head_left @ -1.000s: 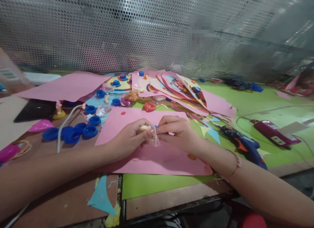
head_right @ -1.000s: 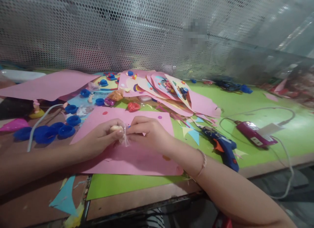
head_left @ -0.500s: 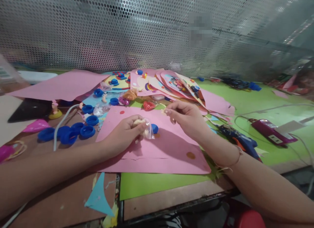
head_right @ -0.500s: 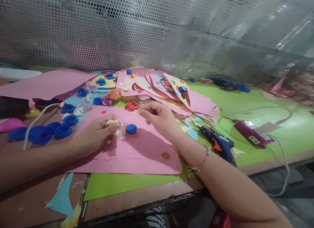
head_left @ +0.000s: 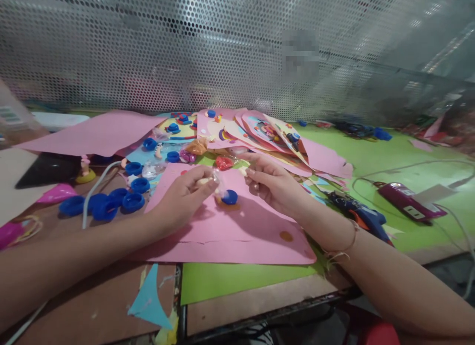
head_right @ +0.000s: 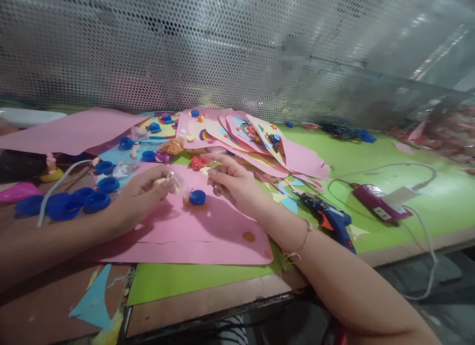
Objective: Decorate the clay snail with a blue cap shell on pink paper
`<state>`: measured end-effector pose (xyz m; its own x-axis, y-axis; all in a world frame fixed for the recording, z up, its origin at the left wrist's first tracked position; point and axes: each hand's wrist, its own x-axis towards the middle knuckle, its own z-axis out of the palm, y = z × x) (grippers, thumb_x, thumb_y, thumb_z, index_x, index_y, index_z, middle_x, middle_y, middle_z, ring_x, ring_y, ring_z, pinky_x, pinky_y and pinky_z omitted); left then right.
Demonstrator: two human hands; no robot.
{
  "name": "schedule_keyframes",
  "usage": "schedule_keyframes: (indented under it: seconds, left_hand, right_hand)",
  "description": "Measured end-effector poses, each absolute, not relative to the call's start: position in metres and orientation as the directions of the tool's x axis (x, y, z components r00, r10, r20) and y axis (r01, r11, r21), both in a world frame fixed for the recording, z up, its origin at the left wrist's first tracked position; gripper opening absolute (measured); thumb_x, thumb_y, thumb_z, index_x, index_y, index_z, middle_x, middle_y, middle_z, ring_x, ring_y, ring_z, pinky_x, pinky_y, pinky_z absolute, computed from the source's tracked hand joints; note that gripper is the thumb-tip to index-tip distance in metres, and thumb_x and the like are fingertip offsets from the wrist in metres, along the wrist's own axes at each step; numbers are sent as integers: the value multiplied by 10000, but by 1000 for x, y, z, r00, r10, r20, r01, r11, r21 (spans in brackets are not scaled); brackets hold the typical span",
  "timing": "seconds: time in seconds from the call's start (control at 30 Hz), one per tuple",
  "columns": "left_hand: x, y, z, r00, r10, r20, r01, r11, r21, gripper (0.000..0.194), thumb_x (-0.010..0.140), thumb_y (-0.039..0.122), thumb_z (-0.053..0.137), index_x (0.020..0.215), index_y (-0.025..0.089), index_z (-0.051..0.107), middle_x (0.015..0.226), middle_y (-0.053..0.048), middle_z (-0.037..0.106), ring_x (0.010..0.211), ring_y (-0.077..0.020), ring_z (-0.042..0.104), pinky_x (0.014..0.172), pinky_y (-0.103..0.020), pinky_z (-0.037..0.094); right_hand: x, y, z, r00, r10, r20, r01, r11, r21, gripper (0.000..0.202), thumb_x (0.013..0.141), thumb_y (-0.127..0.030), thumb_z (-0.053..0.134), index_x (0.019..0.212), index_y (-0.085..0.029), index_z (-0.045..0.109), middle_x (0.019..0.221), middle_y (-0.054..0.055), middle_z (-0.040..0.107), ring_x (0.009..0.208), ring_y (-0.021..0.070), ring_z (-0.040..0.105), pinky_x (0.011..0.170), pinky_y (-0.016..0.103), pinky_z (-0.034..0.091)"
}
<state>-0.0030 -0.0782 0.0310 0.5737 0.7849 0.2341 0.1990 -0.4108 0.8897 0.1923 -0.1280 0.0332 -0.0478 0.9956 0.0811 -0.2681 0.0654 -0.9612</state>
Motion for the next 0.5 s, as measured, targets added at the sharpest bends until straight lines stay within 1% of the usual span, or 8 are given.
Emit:
schedule_keyframes:
  seconds: [0.07, 0.1, 0.13, 0.17, 0.23, 0.3, 0.4, 0.5]
  left_hand:
    - [-3, -66, 30, 512, 765, 391, 308, -588, 748, 257, 835, 395, 446, 929, 203, 589, 950, -63, 608, 897, -211, 566, 815, -359, 493]
    - [-3, -59, 29, 487, 751, 446, 380, -642, 665, 297, 841, 378, 426, 1022, 211, 592, 1066, -82, 599, 1033, -239, 530, 936, -400, 435]
    - [-3, -53, 26, 489, 735, 471, 442, -674, 592, 346, 835, 351, 420, 1105, 207, 581, 1155, -98, 573, 1125, -260, 485, 1007, -430, 375]
    - [-3, -47, 23, 493, 734, 466, 493, -678, 545, 403, 824, 318, 420, 1182, 188, 552, 1242, -112, 531, 1188, -278, 442, 1043, -452, 333]
    - [-4, -40, 16, 528, 739, 419, 555, -673, 488, 499, 810, 280, 413, 1276, 118, 487, 1311, -152, 483, 1241, -299, 402, 1070, -484, 292]
    - [-5, -38, 11, 563, 726, 396, 574, -688, 444, 527, 810, 270, 409, 1297, 74, 460, 1336, -177, 463, 1253, -303, 398, 1080, -497, 275]
    - [-6, -44, 10, 608, 662, 439, 541, -749, 382, 488, 822, 279, 427, 1273, 102, 482, 1343, -166, 473, 1256, -289, 405, 1083, -494, 270]
    - [-6, -55, 15, 641, 583, 500, 458, -812, 361, 413, 840, 271, 434, 1211, 116, 529, 1282, -161, 532, 1226, -275, 437, 1064, -475, 298]
  right_hand:
    - [193, -127, 34, -51, 998, 40, -299, 23, -954, 181, 771, -133, 612, 942, -181, 646, 623, -55, 535, 534, 33, 453, 494, 142, 379]
    - [193, -126, 33, -48, 999, 16, -306, 1, -952, 145, 779, -134, 609, 912, -170, 656, 631, -51, 550, 530, 24, 458, 496, 132, 387]
    - [193, -125, 33, -42, 999, -12, -307, -24, -951, 114, 784, -138, 613, 885, -162, 659, 644, -49, 568, 525, 15, 465, 498, 121, 396]
    - [193, -124, 33, -34, 998, -43, -304, -52, -951, 96, 782, -144, 625, 871, -160, 657, 659, -47, 587, 521, 7, 476, 499, 111, 406]
    - [193, -123, 32, -25, 995, -99, -301, -102, -948, 103, 758, -166, 671, 858, -165, 647, 690, -44, 621, 522, 1, 506, 508, 100, 432]
    - [194, -121, 31, -31, 993, -111, -309, -115, -944, 154, 708, -205, 729, 819, -168, 628, 692, -42, 635, 526, 4, 530, 516, 100, 454]
    - [195, -119, 29, -63, 995, -82, -304, -97, -948, 275, 627, -307, 792, 744, -170, 585, 623, -58, 614, 481, 8, 519, 466, 107, 441]
    - [192, -118, 25, -79, 995, -64, -231, -81, -970, 370, 591, -412, 794, 710, -166, 543, 556, -73, 585, 397, 2, 448, 368, 111, 353]
